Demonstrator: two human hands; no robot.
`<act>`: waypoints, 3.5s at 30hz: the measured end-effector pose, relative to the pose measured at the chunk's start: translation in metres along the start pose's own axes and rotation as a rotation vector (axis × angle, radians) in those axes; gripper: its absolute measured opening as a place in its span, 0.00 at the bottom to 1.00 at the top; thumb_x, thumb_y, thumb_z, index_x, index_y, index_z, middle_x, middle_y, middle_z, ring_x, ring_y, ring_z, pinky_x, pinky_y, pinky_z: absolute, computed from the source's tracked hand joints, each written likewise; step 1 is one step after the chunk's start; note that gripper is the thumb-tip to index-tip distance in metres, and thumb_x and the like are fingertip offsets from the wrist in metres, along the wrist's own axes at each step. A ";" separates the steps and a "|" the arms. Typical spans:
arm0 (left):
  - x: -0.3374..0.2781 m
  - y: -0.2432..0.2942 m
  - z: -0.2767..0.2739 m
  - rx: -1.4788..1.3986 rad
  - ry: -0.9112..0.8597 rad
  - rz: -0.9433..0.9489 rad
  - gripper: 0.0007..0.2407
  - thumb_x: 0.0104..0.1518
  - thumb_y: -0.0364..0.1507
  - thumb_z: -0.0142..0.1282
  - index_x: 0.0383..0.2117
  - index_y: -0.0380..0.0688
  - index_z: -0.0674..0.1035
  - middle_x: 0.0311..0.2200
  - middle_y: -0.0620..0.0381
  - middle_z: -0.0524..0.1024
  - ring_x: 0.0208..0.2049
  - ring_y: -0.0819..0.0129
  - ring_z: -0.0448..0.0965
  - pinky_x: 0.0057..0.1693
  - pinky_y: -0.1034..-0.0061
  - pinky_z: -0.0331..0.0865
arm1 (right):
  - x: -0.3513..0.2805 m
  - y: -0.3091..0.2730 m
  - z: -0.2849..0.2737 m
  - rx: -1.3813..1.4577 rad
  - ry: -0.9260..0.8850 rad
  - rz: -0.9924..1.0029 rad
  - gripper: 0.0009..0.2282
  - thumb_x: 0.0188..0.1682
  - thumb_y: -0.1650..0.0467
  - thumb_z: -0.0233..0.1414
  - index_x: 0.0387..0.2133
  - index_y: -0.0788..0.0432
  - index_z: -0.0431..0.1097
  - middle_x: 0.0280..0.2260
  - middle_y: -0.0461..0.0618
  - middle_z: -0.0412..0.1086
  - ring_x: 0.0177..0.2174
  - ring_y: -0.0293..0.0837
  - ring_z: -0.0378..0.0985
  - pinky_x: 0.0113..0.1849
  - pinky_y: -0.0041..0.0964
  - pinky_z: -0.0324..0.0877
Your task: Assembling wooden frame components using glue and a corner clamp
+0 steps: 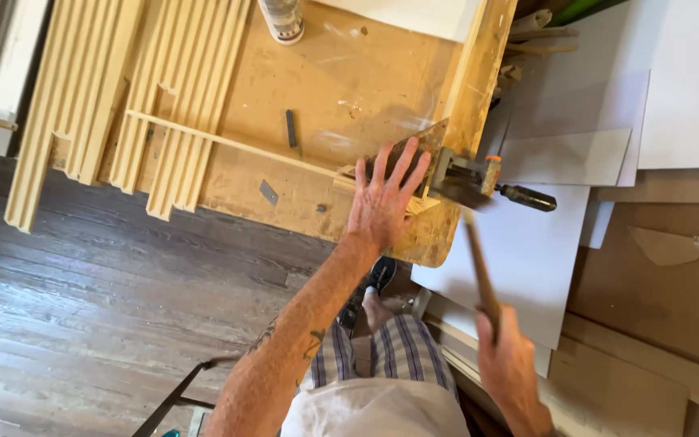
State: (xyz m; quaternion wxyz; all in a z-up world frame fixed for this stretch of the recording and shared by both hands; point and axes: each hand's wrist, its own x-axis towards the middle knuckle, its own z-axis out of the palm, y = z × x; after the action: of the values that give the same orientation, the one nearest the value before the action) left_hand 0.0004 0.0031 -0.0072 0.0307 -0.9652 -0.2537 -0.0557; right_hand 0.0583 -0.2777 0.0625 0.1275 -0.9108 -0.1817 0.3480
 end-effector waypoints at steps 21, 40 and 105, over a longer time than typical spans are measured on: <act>0.000 0.006 -0.009 0.024 -0.014 -0.029 0.52 0.36 0.51 0.71 0.72 0.59 0.53 0.74 0.60 0.45 0.70 0.52 0.53 0.66 0.45 0.58 | 0.104 -0.078 -0.128 0.038 0.342 -0.379 0.13 0.60 0.64 0.44 0.52 0.56 0.68 0.25 0.49 0.67 0.22 0.49 0.64 0.32 0.44 0.64; -0.096 0.042 -0.051 -0.522 -0.029 -0.600 0.38 0.50 0.51 0.67 0.63 0.44 0.63 0.63 0.47 0.61 0.65 0.53 0.61 0.66 0.51 0.56 | 0.393 -0.165 -0.132 -0.062 0.340 -0.695 0.17 0.60 0.61 0.50 0.55 0.61 0.69 0.46 0.59 0.66 0.42 0.54 0.73 0.43 0.53 0.70; -0.212 0.067 -0.014 -1.227 -0.297 -1.350 0.23 0.46 0.39 0.73 0.45 0.50 0.74 0.43 0.54 0.84 0.43 0.65 0.90 0.48 0.71 0.87 | 0.269 0.027 -0.119 0.407 -0.613 0.139 0.49 0.53 0.38 0.22 0.34 0.71 0.79 0.18 0.61 0.67 0.15 0.46 0.54 0.24 0.38 0.53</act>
State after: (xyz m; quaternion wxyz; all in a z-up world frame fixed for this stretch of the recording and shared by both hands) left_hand -0.1511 -0.1599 -0.0214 -0.5577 -0.4571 -0.6901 -0.0622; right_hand 0.3317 -0.2016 -0.0190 0.2218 -0.7306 -0.0764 0.6412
